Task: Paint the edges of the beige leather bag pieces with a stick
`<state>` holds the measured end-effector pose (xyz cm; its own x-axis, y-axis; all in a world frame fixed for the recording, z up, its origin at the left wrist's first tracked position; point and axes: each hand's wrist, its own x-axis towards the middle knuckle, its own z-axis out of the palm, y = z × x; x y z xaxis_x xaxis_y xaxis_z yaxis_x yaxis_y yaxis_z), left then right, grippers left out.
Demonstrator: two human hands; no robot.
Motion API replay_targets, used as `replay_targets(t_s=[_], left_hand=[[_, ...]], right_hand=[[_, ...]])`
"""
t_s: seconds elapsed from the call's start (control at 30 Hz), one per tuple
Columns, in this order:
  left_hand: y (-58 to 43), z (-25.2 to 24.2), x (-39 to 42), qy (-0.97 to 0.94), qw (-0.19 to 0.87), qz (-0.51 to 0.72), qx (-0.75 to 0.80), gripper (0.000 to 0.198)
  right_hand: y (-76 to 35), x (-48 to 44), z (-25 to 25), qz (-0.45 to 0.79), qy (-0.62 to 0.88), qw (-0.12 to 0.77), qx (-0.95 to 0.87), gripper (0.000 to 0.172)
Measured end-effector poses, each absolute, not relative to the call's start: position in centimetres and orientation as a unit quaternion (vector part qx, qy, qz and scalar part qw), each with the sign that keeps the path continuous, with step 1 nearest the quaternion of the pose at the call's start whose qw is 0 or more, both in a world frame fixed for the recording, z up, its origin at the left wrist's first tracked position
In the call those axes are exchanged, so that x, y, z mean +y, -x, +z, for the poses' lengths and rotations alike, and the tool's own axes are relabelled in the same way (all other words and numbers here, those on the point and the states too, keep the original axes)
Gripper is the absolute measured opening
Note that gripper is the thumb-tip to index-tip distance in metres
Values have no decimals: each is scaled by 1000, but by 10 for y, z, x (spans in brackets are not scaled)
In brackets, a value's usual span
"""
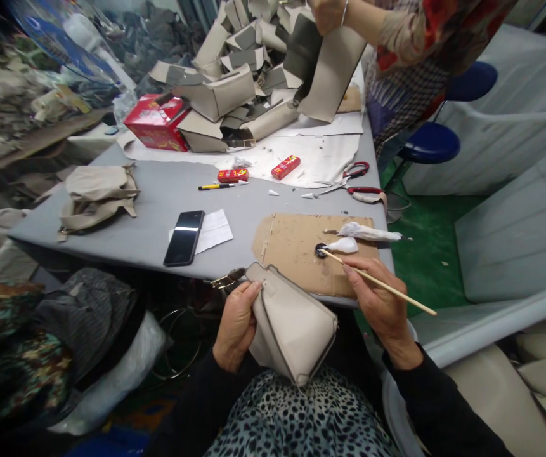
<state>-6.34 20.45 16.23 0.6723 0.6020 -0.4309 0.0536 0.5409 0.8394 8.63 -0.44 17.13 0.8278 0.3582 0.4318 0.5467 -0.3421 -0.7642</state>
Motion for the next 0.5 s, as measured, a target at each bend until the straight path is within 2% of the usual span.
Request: replay_targets(t_s=[0.13,0.27,0.5], left_hand=[[55,162,203,-445,811,144,352,42],[53,160,201,-446,819,128,336,43],[55,159,202,-451,820,119,331,42]], right_hand=[[-83,0,178,-88,795,533,-276,13],[-76,8,183,-28,764,573,-295,12],[-68,20,179,60,745,572,-338,11]])
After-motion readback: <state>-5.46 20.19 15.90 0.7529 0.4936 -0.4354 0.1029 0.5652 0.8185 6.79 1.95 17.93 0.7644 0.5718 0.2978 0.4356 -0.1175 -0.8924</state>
